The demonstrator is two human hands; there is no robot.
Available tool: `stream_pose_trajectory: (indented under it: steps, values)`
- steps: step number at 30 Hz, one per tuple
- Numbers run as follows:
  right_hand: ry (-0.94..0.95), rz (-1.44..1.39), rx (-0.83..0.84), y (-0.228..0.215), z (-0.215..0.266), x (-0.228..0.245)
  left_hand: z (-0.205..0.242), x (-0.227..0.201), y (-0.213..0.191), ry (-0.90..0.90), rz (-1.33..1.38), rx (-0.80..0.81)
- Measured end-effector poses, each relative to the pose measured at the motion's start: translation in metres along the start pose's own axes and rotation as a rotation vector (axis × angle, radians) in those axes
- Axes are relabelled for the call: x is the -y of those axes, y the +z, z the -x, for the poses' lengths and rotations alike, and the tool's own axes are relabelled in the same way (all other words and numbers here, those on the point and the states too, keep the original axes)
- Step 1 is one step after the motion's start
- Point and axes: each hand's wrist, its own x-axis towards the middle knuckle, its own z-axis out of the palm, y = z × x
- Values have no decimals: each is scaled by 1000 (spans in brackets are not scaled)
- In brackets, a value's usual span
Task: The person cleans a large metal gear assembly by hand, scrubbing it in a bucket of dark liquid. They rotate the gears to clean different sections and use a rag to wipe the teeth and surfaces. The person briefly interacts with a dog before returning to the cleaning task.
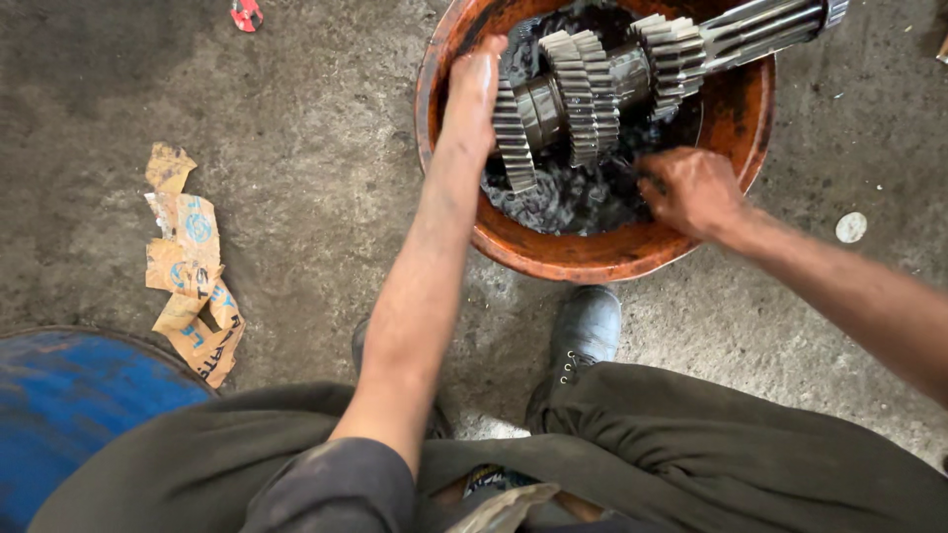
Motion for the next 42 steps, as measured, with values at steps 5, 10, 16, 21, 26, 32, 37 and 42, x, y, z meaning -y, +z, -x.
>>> stream_pose_trajectory:
  steps: [5,10,16,21,26,32,37,42]
  values:
    - [128,87,313,28,-24,7,45,5,8,197,-210,-44]
    - [-119,175,354,51,-25,11,63,6,18,93,-391,-132]
    - [129,17,512,45,-27,1,63,13,17,244,-426,-199]
    - [148,-303,521,10,-10,36,63,9,16,238,-297,-129]
    - [391,-809,504,-52,-2,64,69,2,1,145,-239,-56]
    - [87,-774,246,-110,-29,94,54,9,-10,125,-22,23]
    - [-69,-689,57,-125,-61,132,67,6,-11,229,-273,-46]
    - [-80,-659,-11,-128,-81,150,106,-20,-9,272,-513,-160]
